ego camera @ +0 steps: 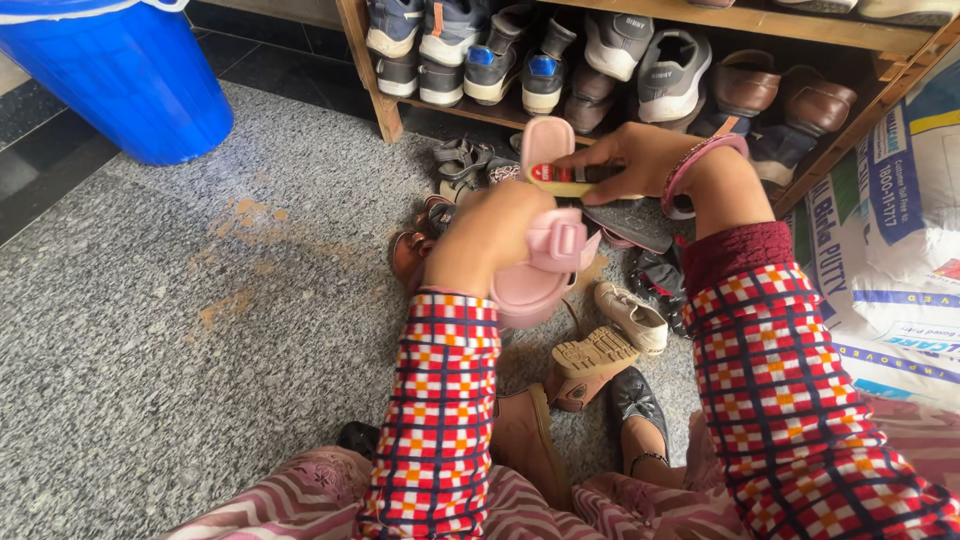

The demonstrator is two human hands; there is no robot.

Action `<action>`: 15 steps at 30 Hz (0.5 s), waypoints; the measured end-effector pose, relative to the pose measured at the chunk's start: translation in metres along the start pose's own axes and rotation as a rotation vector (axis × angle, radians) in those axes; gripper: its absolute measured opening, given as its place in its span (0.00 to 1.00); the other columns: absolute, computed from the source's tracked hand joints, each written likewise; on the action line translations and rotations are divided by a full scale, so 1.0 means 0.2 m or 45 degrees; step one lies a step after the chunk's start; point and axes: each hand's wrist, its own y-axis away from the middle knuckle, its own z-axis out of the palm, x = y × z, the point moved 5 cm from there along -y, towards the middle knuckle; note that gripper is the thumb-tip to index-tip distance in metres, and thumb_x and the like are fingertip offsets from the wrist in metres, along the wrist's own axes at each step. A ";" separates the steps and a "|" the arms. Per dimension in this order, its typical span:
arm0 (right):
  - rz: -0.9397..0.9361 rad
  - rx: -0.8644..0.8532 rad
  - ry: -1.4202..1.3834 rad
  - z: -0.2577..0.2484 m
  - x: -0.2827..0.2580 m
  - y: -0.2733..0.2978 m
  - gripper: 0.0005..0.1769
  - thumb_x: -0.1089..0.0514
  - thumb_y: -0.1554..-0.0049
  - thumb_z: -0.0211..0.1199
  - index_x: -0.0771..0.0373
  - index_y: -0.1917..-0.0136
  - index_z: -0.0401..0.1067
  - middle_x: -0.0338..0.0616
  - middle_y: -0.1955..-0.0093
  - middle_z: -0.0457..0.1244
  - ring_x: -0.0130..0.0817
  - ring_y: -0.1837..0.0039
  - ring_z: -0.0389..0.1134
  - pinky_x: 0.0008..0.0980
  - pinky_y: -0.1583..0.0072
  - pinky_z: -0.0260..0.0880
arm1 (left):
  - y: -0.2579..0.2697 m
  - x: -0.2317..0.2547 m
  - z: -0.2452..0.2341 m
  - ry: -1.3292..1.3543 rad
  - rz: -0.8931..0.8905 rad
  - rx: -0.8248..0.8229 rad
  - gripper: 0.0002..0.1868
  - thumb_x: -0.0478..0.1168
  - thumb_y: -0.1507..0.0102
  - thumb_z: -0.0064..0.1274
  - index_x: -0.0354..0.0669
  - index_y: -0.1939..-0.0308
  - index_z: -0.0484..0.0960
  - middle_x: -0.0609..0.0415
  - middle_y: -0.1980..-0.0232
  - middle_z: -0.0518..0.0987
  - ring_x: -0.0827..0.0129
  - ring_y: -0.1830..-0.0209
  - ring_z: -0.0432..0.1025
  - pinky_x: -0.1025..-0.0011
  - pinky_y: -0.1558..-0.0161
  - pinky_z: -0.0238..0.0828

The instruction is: The person sits on the floor and organizes a pile of shoes, placing some on a wooden shoe rack. They then use a brush to clean the soles of several pairs of shoes, including pink slippers and brown sandals, before placing them back on the rack.

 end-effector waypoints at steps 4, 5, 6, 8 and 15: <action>0.017 0.259 0.045 -0.03 0.05 0.06 0.36 0.53 0.52 0.73 0.52 0.30 0.71 0.50 0.41 0.71 0.45 0.44 0.73 0.40 0.40 0.69 | 0.05 -0.08 -0.12 0.095 -0.075 0.117 0.23 0.33 0.50 0.63 0.51 0.50 0.84 0.47 0.54 0.84 0.50 0.54 0.79 0.57 0.53 0.75; 0.125 0.351 0.180 -0.05 0.08 0.07 0.35 0.52 0.51 0.74 0.53 0.30 0.71 0.52 0.42 0.70 0.48 0.44 0.72 0.42 0.40 0.69 | 0.05 -0.11 -0.17 0.165 -0.127 0.156 0.28 0.34 0.52 0.65 0.53 0.47 0.82 0.46 0.54 0.83 0.50 0.56 0.79 0.58 0.54 0.75; 0.233 0.445 0.315 -0.08 0.09 0.09 0.35 0.51 0.50 0.75 0.53 0.29 0.72 0.55 0.43 0.70 0.51 0.44 0.72 0.43 0.40 0.69 | 0.05 -0.11 -0.23 0.119 -0.037 0.321 0.28 0.35 0.52 0.65 0.48 0.47 0.82 0.44 0.55 0.83 0.47 0.56 0.79 0.57 0.53 0.75; 0.262 0.621 0.353 -0.12 0.08 0.11 0.34 0.51 0.47 0.75 0.57 0.29 0.72 0.57 0.44 0.70 0.50 0.44 0.71 0.43 0.41 0.69 | 0.06 -0.11 -0.32 0.026 0.151 0.647 0.29 0.35 0.52 0.66 0.40 0.46 0.82 0.40 0.58 0.83 0.43 0.55 0.78 0.55 0.53 0.74; 0.034 1.075 -0.190 -0.24 -0.20 0.05 0.28 0.54 0.36 0.68 0.65 0.26 0.69 0.55 0.51 0.66 0.39 0.51 0.65 0.33 0.48 0.66 | -0.03 -0.33 -0.26 0.393 -0.138 1.051 0.16 0.39 0.45 0.64 0.36 0.57 0.78 0.40 0.58 0.83 0.48 0.57 0.79 0.58 0.55 0.75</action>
